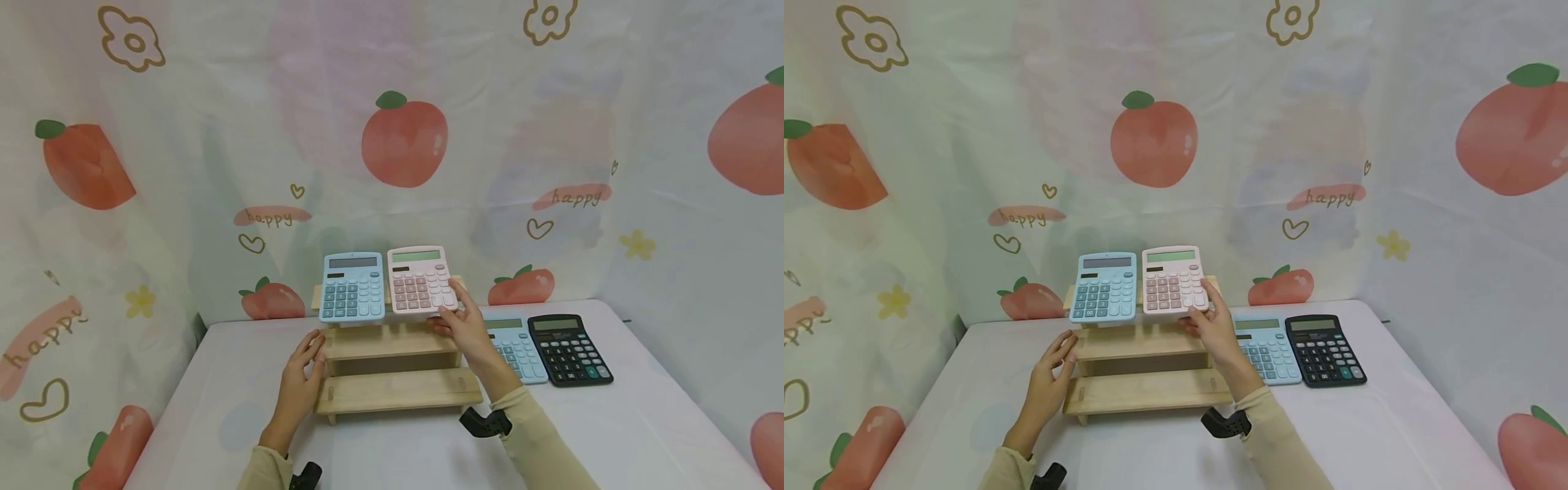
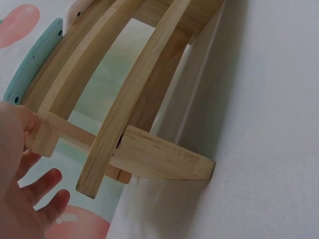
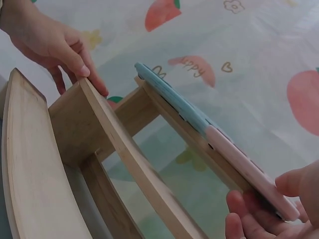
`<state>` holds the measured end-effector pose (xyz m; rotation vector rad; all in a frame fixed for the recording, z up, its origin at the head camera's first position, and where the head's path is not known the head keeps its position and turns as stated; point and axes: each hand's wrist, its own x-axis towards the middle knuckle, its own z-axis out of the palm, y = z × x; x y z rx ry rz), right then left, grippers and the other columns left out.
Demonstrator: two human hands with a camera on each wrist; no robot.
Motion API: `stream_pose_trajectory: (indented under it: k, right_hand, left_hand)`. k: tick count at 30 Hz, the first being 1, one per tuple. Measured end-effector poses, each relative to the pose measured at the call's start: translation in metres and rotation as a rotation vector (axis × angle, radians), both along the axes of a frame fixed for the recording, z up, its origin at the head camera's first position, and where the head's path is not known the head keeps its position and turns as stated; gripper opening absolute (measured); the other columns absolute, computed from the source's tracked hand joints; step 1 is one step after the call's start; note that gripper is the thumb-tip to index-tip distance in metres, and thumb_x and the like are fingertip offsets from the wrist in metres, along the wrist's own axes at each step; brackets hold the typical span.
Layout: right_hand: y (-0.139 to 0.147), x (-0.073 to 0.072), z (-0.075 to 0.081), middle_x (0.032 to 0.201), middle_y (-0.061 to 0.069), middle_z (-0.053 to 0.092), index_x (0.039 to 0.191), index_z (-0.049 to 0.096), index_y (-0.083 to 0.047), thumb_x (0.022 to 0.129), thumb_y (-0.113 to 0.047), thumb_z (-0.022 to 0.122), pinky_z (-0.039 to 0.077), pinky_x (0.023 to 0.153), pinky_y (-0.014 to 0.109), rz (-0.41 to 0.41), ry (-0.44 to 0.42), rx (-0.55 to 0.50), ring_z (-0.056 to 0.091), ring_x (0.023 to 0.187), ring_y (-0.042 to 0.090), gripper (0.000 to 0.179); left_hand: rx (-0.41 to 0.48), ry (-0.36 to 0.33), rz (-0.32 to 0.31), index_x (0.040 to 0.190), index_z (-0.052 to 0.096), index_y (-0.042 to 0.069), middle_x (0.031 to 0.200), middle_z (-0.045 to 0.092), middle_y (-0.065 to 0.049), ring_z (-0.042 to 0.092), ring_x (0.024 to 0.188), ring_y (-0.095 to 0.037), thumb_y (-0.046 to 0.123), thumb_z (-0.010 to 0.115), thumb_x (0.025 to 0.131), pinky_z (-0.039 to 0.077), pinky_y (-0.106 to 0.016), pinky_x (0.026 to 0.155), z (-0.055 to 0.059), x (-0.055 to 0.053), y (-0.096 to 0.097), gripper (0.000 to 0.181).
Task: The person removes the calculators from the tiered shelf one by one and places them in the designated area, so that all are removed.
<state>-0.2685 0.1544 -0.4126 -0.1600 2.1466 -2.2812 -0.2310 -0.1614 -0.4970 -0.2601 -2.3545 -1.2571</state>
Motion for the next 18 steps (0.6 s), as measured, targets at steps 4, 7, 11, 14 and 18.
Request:
stream_pose_trajectory:
  k: [4, 7, 11, 14, 18]
  right_hand:
    - [-0.0007, 0.0001, 0.0008, 0.138, 0.031, 0.053, 0.164, 0.015, -0.02, 0.107, -0.003, 0.043, 0.057, 0.08, 0.016, -0.014, -0.009, -0.026, 0.072, 0.086, 0.003, 0.066]
    - [-0.0005, -0.0001, 0.0009, 0.131, 0.026, 0.059, 0.164, 0.017, -0.021, 0.106, -0.003, 0.044, 0.057, 0.08, 0.017, -0.027, -0.025, -0.056, 0.072, 0.086, 0.004, 0.066]
    - [0.0001, -0.0004, 0.0005, 0.116, 0.011, 0.066, 0.163, 0.019, -0.022, 0.106, -0.004, 0.046, 0.057, 0.079, 0.017, -0.032, -0.037, -0.098, 0.072, 0.085, 0.005, 0.066]
    - [0.0004, -0.0003, -0.0004, 0.111, 0.005, 0.065, 0.163, 0.02, -0.023, 0.106, -0.003, 0.047, 0.057, 0.08, 0.016, -0.027, -0.042, -0.132, 0.071, 0.086, 0.005, 0.066]
    - [0.0017, 0.0011, -0.0023, 0.117, 0.006, 0.06, 0.163, 0.023, -0.026, 0.105, -0.001, 0.047, 0.056, 0.081, 0.016, -0.029, -0.055, -0.161, 0.07, 0.086, 0.005, 0.067]
  left_hand:
    - [0.006, -0.011, 0.0, 0.138, 0.06, -0.002, 0.153, 0.052, -0.014, 0.053, 0.137, -0.039, 0.012, 0.059, 0.102, 0.048, -0.058, 0.106, 0.0015, 0.0013, 0.0002, 0.039]
    - [0.01, -0.014, -0.003, 0.138, 0.06, -0.002, 0.153, 0.052, -0.014, 0.053, 0.137, -0.039, 0.012, 0.059, 0.102, 0.048, -0.058, 0.106, 0.0024, 0.0018, 0.0002, 0.038]
    - [0.014, -0.024, -0.003, 0.138, 0.06, -0.001, 0.153, 0.051, -0.013, 0.052, 0.138, -0.038, 0.012, 0.059, 0.102, 0.048, -0.058, 0.106, 0.0036, 0.0025, 0.0003, 0.038]
    - [0.021, -0.038, -0.005, 0.139, 0.06, 0.0, 0.154, 0.051, -0.012, 0.051, 0.14, -0.038, 0.012, 0.059, 0.102, 0.047, -0.058, 0.107, 0.004, 0.0028, 0.0004, 0.039]
    - [0.018, -0.051, -0.01, 0.14, 0.058, -0.001, 0.155, 0.05, -0.012, 0.049, 0.141, -0.038, 0.013, 0.058, 0.103, 0.045, -0.058, 0.109, 0.0036, 0.0029, 0.0002, 0.04]
